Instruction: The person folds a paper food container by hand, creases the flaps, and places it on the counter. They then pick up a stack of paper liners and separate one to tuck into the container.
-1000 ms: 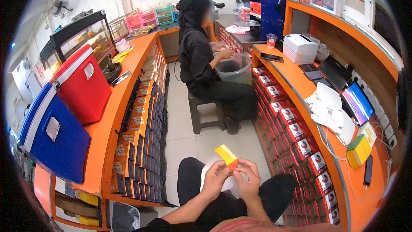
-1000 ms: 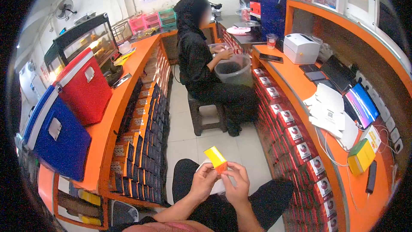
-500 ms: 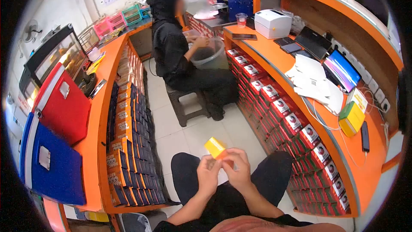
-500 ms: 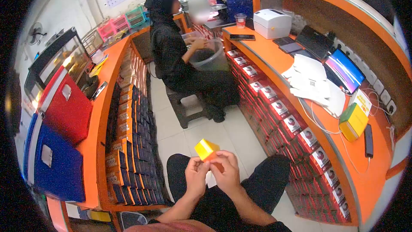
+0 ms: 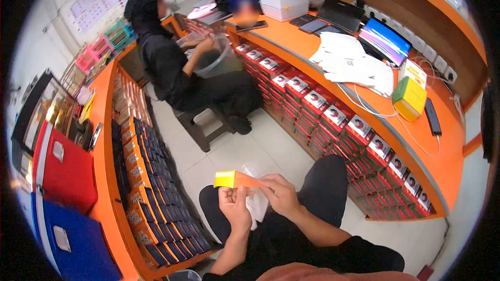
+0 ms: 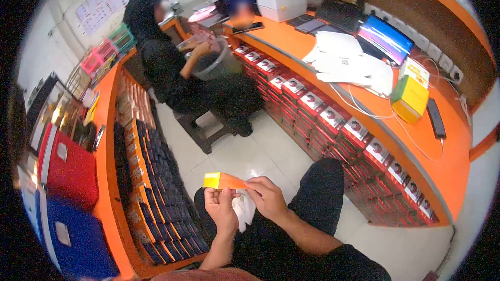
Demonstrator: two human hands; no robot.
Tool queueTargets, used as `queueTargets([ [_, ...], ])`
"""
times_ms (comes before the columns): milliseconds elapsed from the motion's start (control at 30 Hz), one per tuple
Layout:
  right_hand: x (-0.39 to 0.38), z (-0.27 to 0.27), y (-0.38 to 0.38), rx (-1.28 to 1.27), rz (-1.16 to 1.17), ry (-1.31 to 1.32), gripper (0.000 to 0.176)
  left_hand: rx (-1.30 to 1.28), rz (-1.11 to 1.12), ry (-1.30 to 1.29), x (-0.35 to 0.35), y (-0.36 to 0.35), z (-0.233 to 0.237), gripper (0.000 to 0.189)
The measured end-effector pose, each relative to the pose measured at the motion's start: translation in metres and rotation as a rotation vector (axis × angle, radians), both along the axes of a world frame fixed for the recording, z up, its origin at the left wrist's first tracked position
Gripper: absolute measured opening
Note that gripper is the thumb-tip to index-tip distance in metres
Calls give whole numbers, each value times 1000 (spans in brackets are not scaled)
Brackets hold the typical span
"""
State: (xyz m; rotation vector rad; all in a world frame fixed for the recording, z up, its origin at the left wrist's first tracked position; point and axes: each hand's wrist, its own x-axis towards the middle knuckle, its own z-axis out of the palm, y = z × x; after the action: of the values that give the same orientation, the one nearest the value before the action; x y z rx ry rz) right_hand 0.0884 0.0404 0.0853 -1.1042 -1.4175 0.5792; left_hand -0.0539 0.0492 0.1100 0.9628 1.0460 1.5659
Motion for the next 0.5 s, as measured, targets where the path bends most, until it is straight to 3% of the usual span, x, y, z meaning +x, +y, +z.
queueTargets([
  [100, 11, 2, 3, 138, -187, -252, 16, 50, -42, 162, -1, 4, -12, 13],
  [167, 12, -9, 3, 43, -134, -93, 16, 44, -105, 187, 6, 3, -18, 17],
  [267, 10, -14, 1, -221, -98, 212, 22, 110, -167, 567, 13, 5, -28, 30],
  [300, 9, -15, 2, -323, -83, 324, 25, 184, -228, 729, 12, 6, -28, 42],
  [433, 14, -49, 9, -319, -150, 251, 36, 440, -373, 991, 30, 2, -37, 35],
  [500, 23, -59, 6, -433, -157, 133, 40, 298, -436, 928, 28, 2, -56, 35],
])
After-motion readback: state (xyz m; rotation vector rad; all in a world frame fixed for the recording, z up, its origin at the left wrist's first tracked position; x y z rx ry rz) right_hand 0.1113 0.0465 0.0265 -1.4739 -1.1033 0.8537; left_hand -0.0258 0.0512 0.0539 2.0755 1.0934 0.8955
